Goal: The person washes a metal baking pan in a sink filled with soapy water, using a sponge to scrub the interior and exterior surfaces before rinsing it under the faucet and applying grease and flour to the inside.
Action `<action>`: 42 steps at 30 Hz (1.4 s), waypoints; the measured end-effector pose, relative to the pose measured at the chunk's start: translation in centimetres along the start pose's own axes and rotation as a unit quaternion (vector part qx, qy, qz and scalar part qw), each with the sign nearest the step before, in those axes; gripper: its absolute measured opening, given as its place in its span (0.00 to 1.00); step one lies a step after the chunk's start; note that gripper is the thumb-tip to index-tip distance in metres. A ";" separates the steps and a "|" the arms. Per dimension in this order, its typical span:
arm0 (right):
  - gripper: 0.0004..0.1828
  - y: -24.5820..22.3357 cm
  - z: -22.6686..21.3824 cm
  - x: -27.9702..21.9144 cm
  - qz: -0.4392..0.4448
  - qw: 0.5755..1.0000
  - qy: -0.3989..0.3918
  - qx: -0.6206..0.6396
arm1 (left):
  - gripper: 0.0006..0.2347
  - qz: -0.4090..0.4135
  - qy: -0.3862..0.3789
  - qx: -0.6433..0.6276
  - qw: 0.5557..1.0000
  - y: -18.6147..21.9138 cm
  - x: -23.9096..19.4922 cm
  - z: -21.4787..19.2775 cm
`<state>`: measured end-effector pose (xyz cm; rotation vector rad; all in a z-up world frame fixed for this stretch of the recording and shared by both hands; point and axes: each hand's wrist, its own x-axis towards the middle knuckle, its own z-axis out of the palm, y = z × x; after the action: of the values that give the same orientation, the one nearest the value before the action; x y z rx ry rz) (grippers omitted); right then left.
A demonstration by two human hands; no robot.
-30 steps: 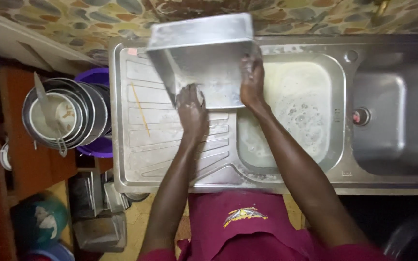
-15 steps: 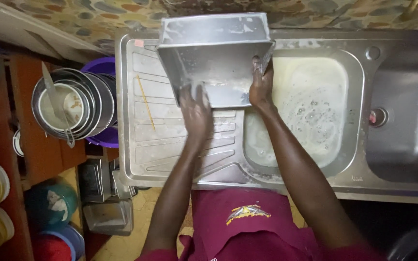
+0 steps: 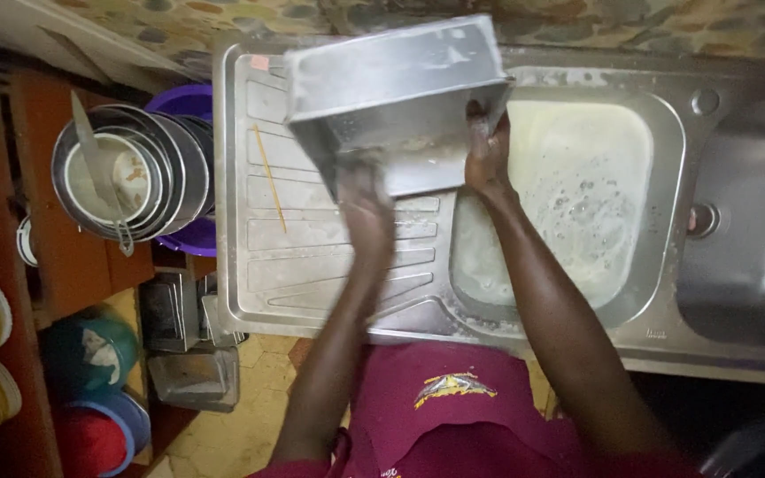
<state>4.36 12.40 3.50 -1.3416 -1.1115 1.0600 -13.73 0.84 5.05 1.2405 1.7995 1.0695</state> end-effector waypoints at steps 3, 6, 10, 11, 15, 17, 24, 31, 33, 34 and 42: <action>0.40 -1.1 0.2 0.2 -0.011 0.999 -0.041 0.012 | 0.16 0.205 0.065 0.247 0.945 -1.4 4.3 -0.9; 0.48 -1.1 0.8 2.6 -0.003 0.998 -0.066 0.006 | 0.14 0.115 -0.020 0.024 0.993 1.2 6.7 1.3; 0.52 -2.6 0.7 2.4 0.052 0.995 -0.062 -0.050 | 0.29 -0.146 -0.142 -0.171 0.964 10.8 5.4 3.5; 0.51 -2.9 0.7 2.4 0.062 0.995 -0.058 -0.054 | 0.29 -0.144 -0.163 -0.146 0.965 13.2 5.2 3.9; 0.51 0.3 0.4 2.7 0.082 0.993 -0.047 -0.069 | 0.27 -0.097 -0.197 -0.138 0.966 9.8 4.4 3.8; 0.25 3.9 0.6 4.4 -0.082 0.996 -0.037 0.002 | 0.16 0.232 -0.207 0.095 0.946 2.9 5.1 4.0; 0.47 -1.4 1.8 2.7 0.034 0.998 -0.034 -0.037 | 0.24 -0.084 -0.173 -0.118 0.974 11.3 4.8 3.5; 0.50 -0.1 1.7 2.8 0.022 0.999 -0.037 -0.031 | 0.07 0.218 -0.130 0.087 0.963 5.0 2.9 5.3; 0.53 -0.7 1.8 2.8 0.044 0.997 -0.045 -0.043 | 0.09 0.186 -0.136 0.075 0.970 6.1 4.4 5.4; 0.52 -1.1 1.9 2.7 0.061 0.997 -0.039 -0.039 | 0.04 0.093 -0.133 0.010 0.987 6.8 5.4 5.7; 0.55 -0.8 2.0 3.4 0.068 0.996 -0.027 -0.043 | 0.38 -0.169 -0.070 -0.107 0.977 7.3 5.5 2.5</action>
<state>2.97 16.15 4.12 -1.4816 -1.1280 1.1643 -10.49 8.13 10.09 0.8243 1.6639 0.9269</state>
